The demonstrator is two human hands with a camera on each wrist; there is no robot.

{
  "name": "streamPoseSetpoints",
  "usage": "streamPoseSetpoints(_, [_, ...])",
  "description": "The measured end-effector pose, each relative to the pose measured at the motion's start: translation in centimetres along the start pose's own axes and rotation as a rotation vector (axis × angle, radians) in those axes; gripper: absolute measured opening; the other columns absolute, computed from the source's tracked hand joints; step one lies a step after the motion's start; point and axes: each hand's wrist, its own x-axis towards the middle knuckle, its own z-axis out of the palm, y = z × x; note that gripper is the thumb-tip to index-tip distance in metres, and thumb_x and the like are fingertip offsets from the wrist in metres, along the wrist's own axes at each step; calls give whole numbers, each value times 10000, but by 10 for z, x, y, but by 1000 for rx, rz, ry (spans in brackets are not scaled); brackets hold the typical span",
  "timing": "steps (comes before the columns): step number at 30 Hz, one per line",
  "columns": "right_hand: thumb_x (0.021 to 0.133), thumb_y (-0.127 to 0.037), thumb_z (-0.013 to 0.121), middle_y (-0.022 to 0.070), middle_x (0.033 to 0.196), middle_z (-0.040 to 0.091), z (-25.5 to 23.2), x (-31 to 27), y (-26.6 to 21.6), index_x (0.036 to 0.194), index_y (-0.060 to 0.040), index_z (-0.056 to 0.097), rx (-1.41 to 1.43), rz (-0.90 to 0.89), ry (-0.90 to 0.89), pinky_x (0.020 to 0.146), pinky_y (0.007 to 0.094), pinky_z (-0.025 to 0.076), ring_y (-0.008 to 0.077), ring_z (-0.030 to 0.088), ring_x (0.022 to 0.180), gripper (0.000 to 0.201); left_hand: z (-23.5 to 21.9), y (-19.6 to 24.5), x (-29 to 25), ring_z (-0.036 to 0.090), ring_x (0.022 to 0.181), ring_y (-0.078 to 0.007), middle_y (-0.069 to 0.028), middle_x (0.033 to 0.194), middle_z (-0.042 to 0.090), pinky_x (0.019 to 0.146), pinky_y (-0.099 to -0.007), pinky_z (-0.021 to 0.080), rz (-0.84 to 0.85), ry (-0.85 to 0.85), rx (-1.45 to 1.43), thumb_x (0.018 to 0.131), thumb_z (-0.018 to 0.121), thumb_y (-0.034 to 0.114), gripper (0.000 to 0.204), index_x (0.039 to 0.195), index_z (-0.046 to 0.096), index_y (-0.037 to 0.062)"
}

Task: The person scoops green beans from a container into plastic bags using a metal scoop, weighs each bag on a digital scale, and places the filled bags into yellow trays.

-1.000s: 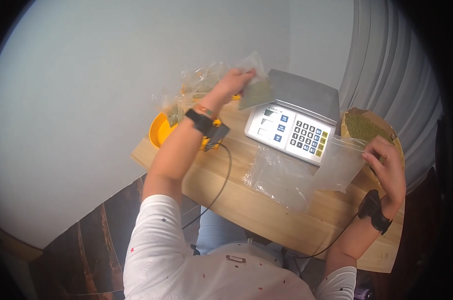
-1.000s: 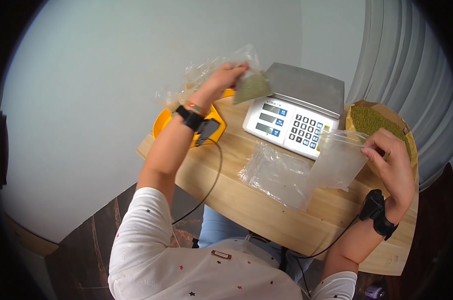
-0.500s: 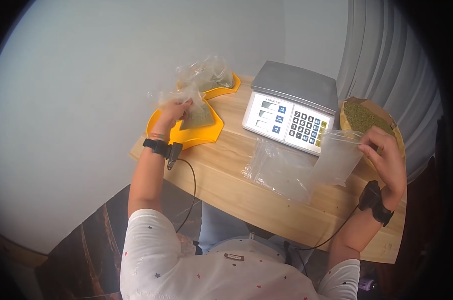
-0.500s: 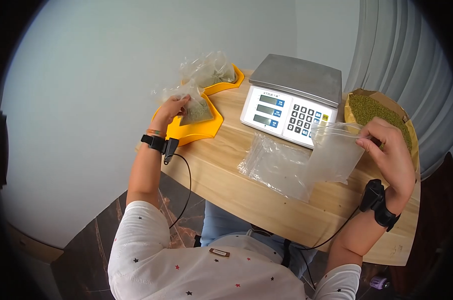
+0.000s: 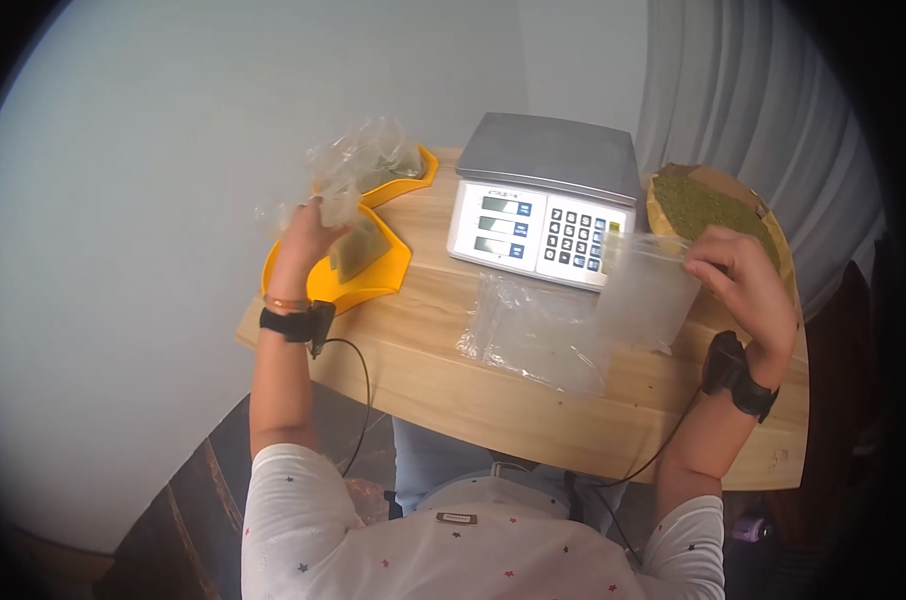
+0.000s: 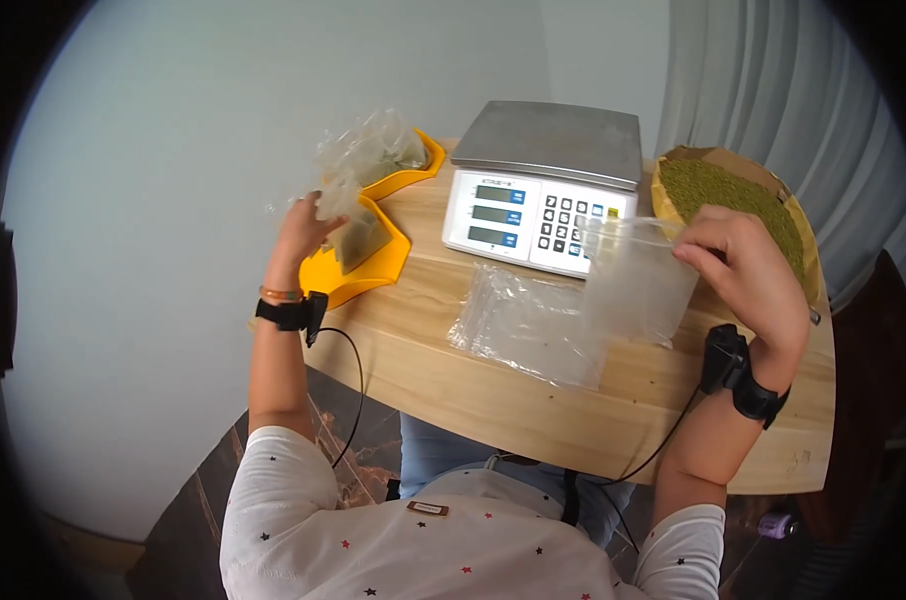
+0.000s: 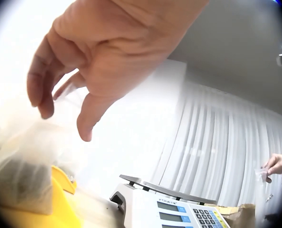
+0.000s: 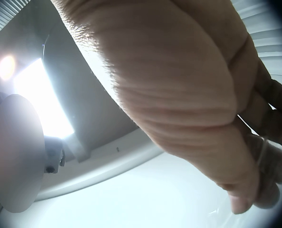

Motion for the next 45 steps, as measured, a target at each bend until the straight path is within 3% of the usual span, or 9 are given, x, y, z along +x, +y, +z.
streamPoseSetpoints(1, [846,-47,696,133,768,585,0,0,0,865,68,653,-7,23,5,637,353,431,254,560,693,124,4,3,0,666,954,-333,-251,1080,632,798,-382,551,148,224,199,827,814,298,631,1316,558,-8])
streamPoseSetpoints(4, [875,-106,675,157,763,597,0,3,-3,879,57,669,-82,-18,7,653,391,441,311,579,715,163,-15,53,-11,610,1059,-381,-250,1117,624,883,-413,514,166,289,59,832,801,262,563,1286,594,4])
streamPoseSetpoints(9, [884,-120,668,171,744,603,4,6,-9,861,51,678,-93,24,25,661,397,454,338,587,714,173,-15,138,-26,618,841,-252,-138,1110,645,738,-344,509,519,247,-176,872,751,164,347,1186,674,39])
streamPoseSetpoints(13, [881,-123,668,173,774,633,8,9,-6,852,48,683,-106,-9,13,688,418,480,356,603,736,175,-10,214,-56,515,685,-120,-74,1095,639,618,-263,455,752,32,-521,867,733,69,320,1181,675,55])
streamPoseSetpoints(19, [878,-144,690,159,773,633,11,6,-3,853,28,698,-75,-133,28,663,411,475,340,619,728,174,22,278,-77,563,686,-215,-85,1058,625,630,-307,472,1036,-11,-524,900,695,62,168,1064,667,38])
streamPoseSetpoints(24, [893,-144,682,139,743,641,-6,-5,7,858,28,700,-92,-80,85,639,396,478,309,624,675,177,26,297,-83,568,705,-241,-102,1027,599,640,-332,467,944,-73,-542,900,687,49,78,955,646,14])
streamPoseSetpoints(30, [901,-120,674,133,748,671,-21,-14,17,867,24,716,-56,83,110,607,361,494,229,646,611,154,23,309,-90,601,807,-238,-105,1028,611,703,-329,496,1088,-97,-619,876,689,-2,71,933,649,-13])
streamPoseSetpoints(39, [881,-122,702,134,971,719,-41,-35,33,1264,-85,656,63,62,195,755,329,509,268,659,834,387,15,286,-78,622,818,-257,-103,975,646,712,-322,509,1132,-65,-707,855,682,-29,60,905,649,-26])
streamPoseSetpoints(45, [823,-113,755,131,1047,711,-56,-74,88,1205,-75,686,-461,432,63,854,381,521,315,660,1002,390,-2,271,-73,610,771,-274,-121,879,638,683,-324,494,1097,-72,-758,855,682,-24,60,901,644,-26])
